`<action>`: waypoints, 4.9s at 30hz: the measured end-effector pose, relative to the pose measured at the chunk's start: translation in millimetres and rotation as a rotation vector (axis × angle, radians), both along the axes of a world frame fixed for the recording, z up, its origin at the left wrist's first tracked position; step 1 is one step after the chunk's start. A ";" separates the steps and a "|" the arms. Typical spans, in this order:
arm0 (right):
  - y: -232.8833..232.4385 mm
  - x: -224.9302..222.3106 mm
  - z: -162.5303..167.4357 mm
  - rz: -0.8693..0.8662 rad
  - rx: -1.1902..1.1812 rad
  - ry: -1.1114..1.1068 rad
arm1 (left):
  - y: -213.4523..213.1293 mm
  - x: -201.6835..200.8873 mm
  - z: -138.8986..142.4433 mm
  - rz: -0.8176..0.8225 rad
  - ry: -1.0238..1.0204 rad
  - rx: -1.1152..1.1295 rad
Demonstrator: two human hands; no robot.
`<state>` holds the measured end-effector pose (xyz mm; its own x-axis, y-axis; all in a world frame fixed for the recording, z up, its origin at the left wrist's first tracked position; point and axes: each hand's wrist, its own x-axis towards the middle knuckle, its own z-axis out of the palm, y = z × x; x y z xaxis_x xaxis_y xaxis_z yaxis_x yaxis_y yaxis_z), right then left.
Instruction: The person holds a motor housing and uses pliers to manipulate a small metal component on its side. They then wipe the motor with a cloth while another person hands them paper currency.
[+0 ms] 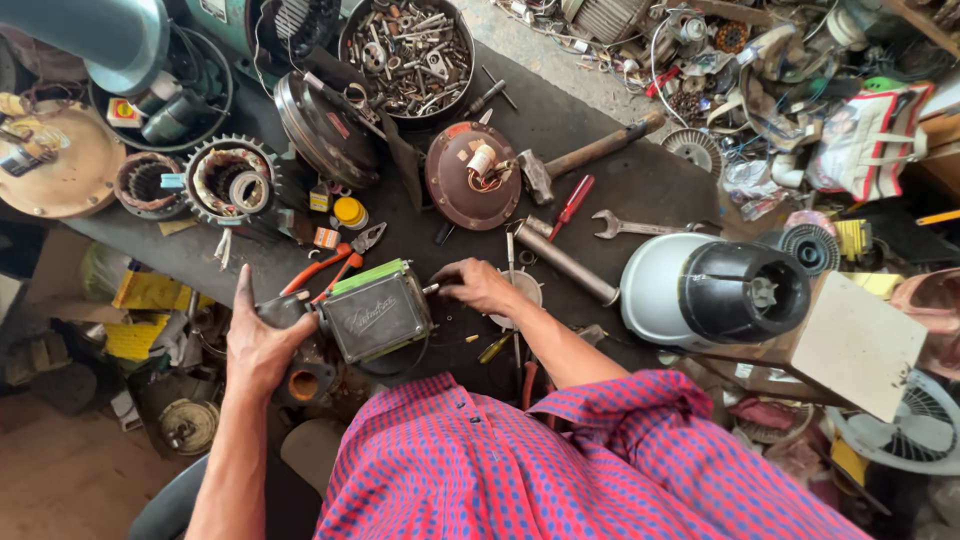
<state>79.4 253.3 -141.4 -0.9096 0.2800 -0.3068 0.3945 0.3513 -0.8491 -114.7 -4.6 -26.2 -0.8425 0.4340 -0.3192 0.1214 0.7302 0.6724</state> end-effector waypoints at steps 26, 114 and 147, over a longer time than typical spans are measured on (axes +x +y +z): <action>42.9 121.0 1.3 -0.741 0.310 -0.267 | -28.3 10.3 -21.5 0.234 -0.092 0.245; -24.1 92.9 -2.3 -0.370 0.649 -0.255 | -40.1 8.5 -43.7 0.091 0.151 0.077; 39.4 193.2 -19.7 -0.257 0.453 -0.477 | -49.6 3.9 -54.8 0.004 0.257 0.106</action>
<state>272.5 292.7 -161.1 -0.5928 0.6624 -0.4582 0.8052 0.4753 -0.3546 -110.8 -54.2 -81.0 -0.8916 0.4504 -0.0482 0.2951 0.6584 0.6924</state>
